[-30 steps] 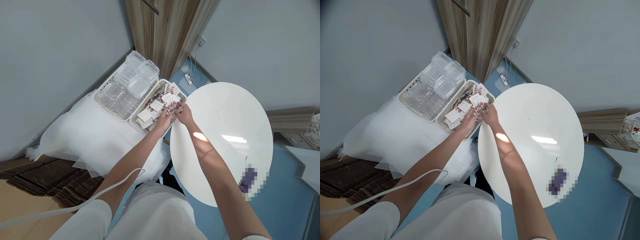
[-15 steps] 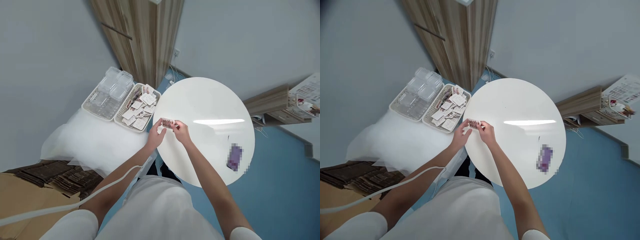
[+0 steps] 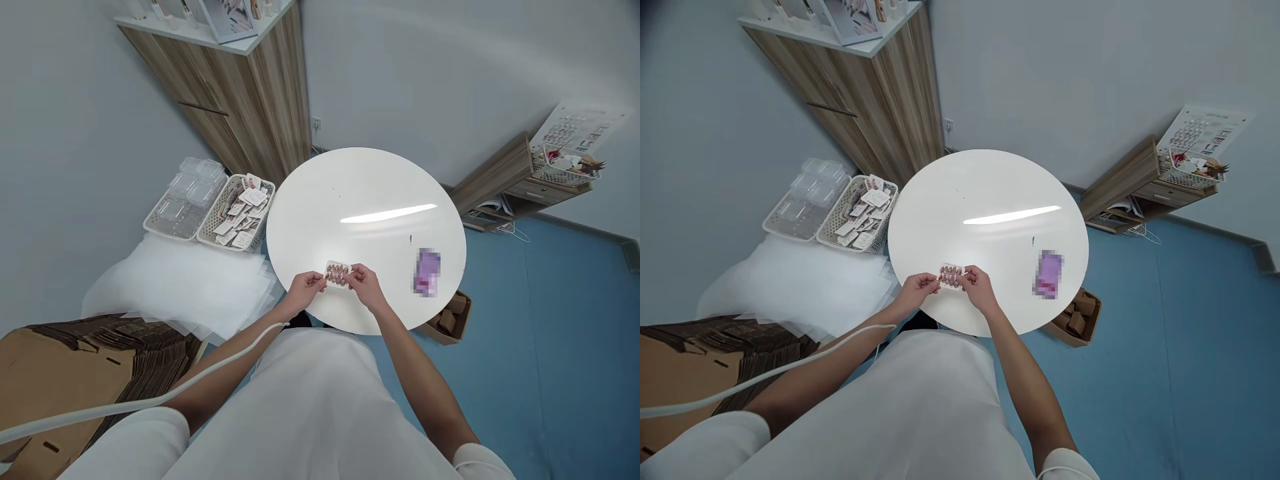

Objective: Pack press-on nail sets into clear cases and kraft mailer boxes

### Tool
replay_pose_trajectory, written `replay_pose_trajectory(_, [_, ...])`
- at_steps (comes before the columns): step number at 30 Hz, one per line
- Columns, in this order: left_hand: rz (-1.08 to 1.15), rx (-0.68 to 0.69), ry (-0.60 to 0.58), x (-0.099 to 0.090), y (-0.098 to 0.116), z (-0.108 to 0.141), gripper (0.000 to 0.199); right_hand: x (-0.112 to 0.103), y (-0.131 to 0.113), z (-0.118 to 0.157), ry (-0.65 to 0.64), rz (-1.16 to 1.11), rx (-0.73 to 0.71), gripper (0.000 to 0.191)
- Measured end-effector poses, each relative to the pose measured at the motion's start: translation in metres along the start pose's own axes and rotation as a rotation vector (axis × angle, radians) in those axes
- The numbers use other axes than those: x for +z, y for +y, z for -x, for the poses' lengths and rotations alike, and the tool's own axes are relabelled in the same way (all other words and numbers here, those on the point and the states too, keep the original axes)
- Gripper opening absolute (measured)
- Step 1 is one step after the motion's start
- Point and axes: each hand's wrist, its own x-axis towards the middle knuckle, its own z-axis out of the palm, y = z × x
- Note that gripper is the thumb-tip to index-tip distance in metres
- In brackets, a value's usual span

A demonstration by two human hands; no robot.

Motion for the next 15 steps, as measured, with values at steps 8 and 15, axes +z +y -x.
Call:
replay_pose_trajectory(8, [-0.238, 0.105, -0.124, 0.001, 0.015, 0.002, 0.021, -0.022, -0.023, -0.002, -0.03, 0.267, -0.153, 0.028])
replay_pose_trajectory(15, [-0.477, 0.219, -0.109, -0.015, 0.045, -0.011, 0.025, -0.017, -0.046, -0.011, -0.21, 0.351, -0.159, 0.013])
